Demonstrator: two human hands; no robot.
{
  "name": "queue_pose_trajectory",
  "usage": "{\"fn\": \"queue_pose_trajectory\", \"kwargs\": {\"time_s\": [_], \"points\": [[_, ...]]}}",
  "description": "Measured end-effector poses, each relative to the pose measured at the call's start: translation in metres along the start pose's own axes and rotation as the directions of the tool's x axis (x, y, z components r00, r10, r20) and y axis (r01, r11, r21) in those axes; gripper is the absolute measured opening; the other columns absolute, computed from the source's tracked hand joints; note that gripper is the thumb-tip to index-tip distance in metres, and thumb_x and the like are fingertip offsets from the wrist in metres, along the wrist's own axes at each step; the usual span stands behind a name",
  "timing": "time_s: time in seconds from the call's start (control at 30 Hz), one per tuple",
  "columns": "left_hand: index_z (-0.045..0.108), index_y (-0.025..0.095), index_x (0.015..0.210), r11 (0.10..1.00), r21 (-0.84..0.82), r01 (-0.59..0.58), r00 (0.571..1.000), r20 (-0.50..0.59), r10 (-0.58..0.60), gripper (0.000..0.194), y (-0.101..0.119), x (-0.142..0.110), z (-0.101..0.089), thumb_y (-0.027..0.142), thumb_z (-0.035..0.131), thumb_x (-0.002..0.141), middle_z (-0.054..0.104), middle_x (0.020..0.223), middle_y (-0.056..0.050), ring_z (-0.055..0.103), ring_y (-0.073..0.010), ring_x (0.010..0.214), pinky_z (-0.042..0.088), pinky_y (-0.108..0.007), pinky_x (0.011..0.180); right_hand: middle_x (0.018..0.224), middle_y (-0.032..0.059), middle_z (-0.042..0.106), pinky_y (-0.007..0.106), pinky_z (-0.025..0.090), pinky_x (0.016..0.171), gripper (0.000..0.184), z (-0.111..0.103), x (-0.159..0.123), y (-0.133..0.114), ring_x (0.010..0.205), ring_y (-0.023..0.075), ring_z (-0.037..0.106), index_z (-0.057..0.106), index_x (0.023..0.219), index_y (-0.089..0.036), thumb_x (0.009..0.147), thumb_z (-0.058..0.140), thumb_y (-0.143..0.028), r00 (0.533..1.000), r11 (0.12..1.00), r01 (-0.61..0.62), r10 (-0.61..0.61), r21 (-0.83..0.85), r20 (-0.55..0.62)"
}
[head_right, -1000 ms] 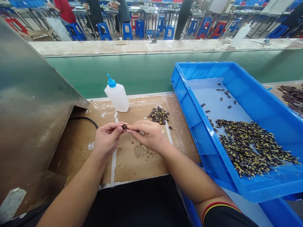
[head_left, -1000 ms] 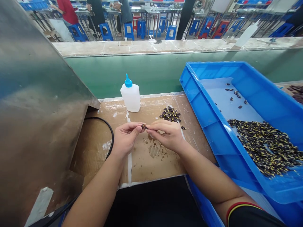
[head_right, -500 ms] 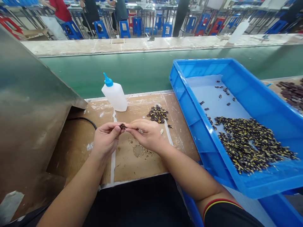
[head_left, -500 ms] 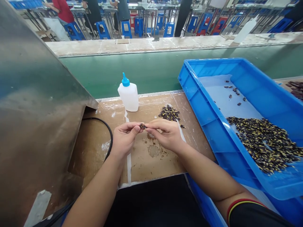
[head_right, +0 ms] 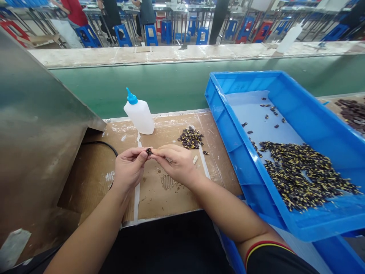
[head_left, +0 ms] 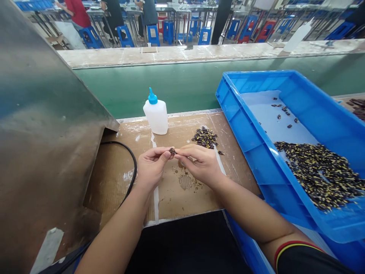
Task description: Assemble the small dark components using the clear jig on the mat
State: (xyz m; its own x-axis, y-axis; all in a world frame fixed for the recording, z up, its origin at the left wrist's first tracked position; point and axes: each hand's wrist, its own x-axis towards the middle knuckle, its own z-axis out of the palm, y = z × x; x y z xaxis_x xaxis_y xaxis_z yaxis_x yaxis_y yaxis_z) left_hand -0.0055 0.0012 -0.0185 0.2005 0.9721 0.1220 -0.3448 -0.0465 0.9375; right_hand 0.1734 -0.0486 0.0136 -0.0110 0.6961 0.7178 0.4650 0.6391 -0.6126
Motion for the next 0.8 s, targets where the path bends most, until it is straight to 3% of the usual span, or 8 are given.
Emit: {"fn": "queue_pose_trajectory", "kwargs": {"time_s": [0.23,0.4,0.57,0.8], "points": [[0.086,0.025,0.093,0.985,0.129,-0.116,0.992,-0.043,0.123,0.013,0.002,-0.003,0.006,0.034,0.091,0.085,0.083,0.099,-0.007,0.080,-0.0169,0.092,0.065,-0.022,0.089,0.103,0.0075,0.083,0.031,0.068,0.087,0.006,0.003,-0.001,0.000,0.091,0.0176,0.080,0.078,0.103,-0.020,0.100,0.075,-0.015,0.999,0.997,0.033,-0.035,-0.070,-0.031],[0.086,0.025,0.092,0.954,0.226,-0.196,0.976,-0.053,0.213,0.012,0.010,-0.007,0.014,0.034,0.090,0.085,0.082,0.104,-0.007,0.080,-0.0191,0.096,0.066,-0.026,0.093,0.101,0.0064,0.083,0.033,0.068,0.085,0.006,0.003,-0.001,0.001,0.090,0.0178,0.080,0.078,0.102,-0.022,0.102,0.073,-0.018,1.000,0.998,-0.015,0.013,-0.056,-0.027],[0.086,0.023,0.091,0.952,0.254,-0.171,0.979,-0.070,0.194,0.020,0.012,-0.010,0.016,0.040,0.092,0.083,0.082,0.106,-0.010,0.080,-0.0238,0.099,0.068,-0.036,0.096,0.103,0.0060,0.083,0.034,0.069,0.086,0.007,0.002,-0.001,0.001,0.092,0.0191,0.080,0.079,0.105,-0.023,0.102,0.073,-0.021,0.999,0.998,-0.036,0.035,-0.053,-0.027],[0.086,0.022,0.100,0.964,0.236,-0.126,0.990,-0.038,0.139,0.022,0.010,-0.006,0.013,0.041,0.087,0.088,0.079,0.120,-0.012,0.076,-0.0270,0.116,0.063,-0.043,0.111,0.105,0.0068,0.082,0.032,0.067,0.087,0.011,0.002,0.003,0.007,0.093,0.0176,0.079,0.077,0.110,-0.022,0.102,0.071,-0.015,0.995,0.990,0.085,-0.091,-0.111,-0.050]]}}
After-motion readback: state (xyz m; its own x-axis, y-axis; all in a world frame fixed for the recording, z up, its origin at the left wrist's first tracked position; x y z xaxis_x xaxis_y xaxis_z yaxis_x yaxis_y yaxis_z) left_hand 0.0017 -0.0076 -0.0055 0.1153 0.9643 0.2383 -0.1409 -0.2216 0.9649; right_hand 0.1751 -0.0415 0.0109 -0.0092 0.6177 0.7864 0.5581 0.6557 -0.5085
